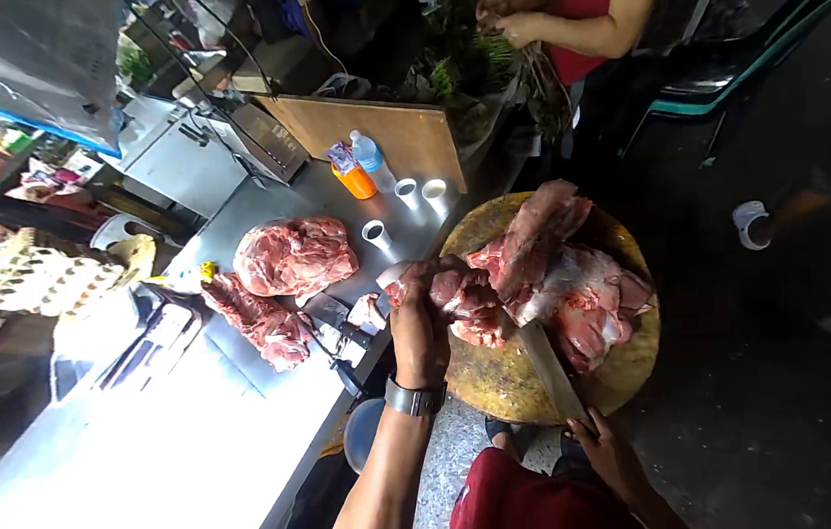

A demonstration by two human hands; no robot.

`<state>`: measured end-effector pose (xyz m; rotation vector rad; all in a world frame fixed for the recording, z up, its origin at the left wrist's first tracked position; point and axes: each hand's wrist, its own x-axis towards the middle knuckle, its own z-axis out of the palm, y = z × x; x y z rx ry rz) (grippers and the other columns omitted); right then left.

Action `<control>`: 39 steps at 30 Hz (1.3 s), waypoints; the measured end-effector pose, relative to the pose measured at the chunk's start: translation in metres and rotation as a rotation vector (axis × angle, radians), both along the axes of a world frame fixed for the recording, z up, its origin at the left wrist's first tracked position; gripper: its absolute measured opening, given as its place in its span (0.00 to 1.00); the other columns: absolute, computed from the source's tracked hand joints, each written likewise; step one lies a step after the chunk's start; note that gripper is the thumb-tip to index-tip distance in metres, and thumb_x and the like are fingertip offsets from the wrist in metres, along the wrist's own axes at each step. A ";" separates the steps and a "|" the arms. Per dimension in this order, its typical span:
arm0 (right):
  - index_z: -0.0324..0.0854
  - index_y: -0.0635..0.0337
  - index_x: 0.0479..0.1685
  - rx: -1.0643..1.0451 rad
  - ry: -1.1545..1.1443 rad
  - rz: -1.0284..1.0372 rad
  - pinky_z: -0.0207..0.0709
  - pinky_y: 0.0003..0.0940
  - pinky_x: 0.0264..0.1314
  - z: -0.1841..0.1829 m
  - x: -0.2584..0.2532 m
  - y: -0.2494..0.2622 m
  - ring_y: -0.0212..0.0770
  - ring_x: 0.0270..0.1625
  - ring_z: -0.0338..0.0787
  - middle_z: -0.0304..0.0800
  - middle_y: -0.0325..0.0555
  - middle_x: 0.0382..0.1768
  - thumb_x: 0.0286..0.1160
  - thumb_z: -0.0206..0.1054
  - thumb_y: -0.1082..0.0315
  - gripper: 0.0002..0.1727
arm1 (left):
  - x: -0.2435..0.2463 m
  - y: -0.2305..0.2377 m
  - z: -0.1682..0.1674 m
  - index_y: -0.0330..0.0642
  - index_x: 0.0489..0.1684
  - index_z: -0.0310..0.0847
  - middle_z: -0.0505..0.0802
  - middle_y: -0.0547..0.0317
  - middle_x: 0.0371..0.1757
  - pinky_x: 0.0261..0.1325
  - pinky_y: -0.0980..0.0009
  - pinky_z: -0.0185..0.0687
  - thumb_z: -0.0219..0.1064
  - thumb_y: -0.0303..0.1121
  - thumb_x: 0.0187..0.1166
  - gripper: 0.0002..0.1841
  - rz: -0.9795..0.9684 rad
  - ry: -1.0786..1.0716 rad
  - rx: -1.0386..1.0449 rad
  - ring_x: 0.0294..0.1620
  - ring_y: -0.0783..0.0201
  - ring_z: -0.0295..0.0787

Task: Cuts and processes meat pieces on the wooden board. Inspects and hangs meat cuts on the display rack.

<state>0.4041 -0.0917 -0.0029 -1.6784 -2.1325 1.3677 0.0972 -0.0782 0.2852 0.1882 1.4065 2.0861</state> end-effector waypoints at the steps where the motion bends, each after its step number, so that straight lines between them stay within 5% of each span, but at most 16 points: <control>1: 0.79 0.58 0.75 0.004 -0.002 0.005 0.84 0.66 0.55 0.002 0.006 -0.002 0.62 0.48 0.95 0.94 0.62 0.46 0.83 0.66 0.48 0.29 | 0.000 -0.008 -0.001 0.40 0.49 0.87 0.92 0.51 0.37 0.37 0.63 0.89 0.56 0.41 0.90 0.16 0.012 -0.005 0.009 0.34 0.61 0.91; 7: 0.81 0.61 0.72 0.038 -0.014 0.022 0.85 0.66 0.48 0.005 0.019 -0.010 0.61 0.42 0.95 0.94 0.62 0.41 0.82 0.66 0.48 0.30 | -0.012 -0.077 -0.048 0.41 0.47 0.82 0.92 0.54 0.34 0.35 0.64 0.90 0.49 0.39 0.90 0.16 0.133 -0.049 -0.001 0.33 0.62 0.91; 13: 0.82 0.58 0.71 -0.012 -0.064 0.032 0.85 0.63 0.47 0.008 0.019 -0.011 0.58 0.40 0.94 0.93 0.58 0.38 0.82 0.66 0.46 0.29 | -0.030 -0.141 -0.149 0.34 0.54 0.82 0.93 0.48 0.36 0.36 0.58 0.90 0.51 0.38 0.93 0.17 0.224 -0.096 -0.345 0.34 0.57 0.91; 17: 0.83 0.61 0.69 0.063 -0.033 0.050 0.86 0.60 0.44 0.013 0.015 -0.016 0.55 0.36 0.94 0.94 0.55 0.35 0.81 0.65 0.45 0.30 | -0.033 -0.179 -0.187 0.32 0.54 0.81 0.93 0.50 0.33 0.34 0.60 0.91 0.56 0.35 0.90 0.14 0.248 -0.085 -0.503 0.31 0.60 0.92; 24: 0.78 0.51 0.80 0.070 0.065 0.145 0.87 0.58 0.57 0.041 -0.031 0.013 0.51 0.49 0.96 0.96 0.53 0.51 0.84 0.63 0.48 0.29 | -0.028 -0.222 -0.199 0.32 0.52 0.81 0.94 0.51 0.34 0.37 0.64 0.91 0.62 0.30 0.80 0.11 0.218 -0.037 -0.488 0.33 0.62 0.93; 29: 0.83 0.56 0.75 0.305 0.390 0.234 0.90 0.38 0.52 0.103 -0.100 0.047 0.34 0.45 0.95 0.97 0.45 0.50 0.84 0.64 0.52 0.26 | -0.023 -0.219 -0.201 0.31 0.49 0.80 0.94 0.53 0.32 0.34 0.65 0.92 0.65 0.26 0.73 0.11 0.214 0.012 -0.508 0.31 0.64 0.93; 33: 0.83 0.69 0.63 0.518 0.880 0.265 0.88 0.26 0.34 0.184 -0.155 0.066 0.27 0.29 0.88 0.92 0.44 0.32 0.86 0.64 0.57 0.22 | -0.020 -0.214 -0.199 0.31 0.50 0.81 0.94 0.53 0.33 0.35 0.64 0.93 0.67 0.26 0.71 0.13 0.199 0.019 -0.504 0.31 0.64 0.93; 36: 0.80 0.55 0.61 0.663 1.179 0.289 0.85 0.29 0.32 0.225 -0.186 0.077 0.31 0.27 0.86 0.85 0.41 0.26 0.90 0.59 0.50 0.19 | -0.021 -0.213 -0.199 0.30 0.51 0.81 0.94 0.51 0.34 0.37 0.63 0.93 0.67 0.26 0.71 0.13 0.197 0.005 -0.508 0.33 0.63 0.94; 39: 0.78 0.51 0.57 0.729 1.198 0.273 0.85 0.32 0.31 0.194 -0.199 0.076 0.33 0.27 0.87 0.85 0.41 0.26 0.91 0.56 0.48 0.18 | -0.020 -0.214 -0.198 0.31 0.50 0.81 0.94 0.52 0.34 0.37 0.64 0.93 0.69 0.27 0.70 0.13 0.199 0.010 -0.531 0.33 0.63 0.94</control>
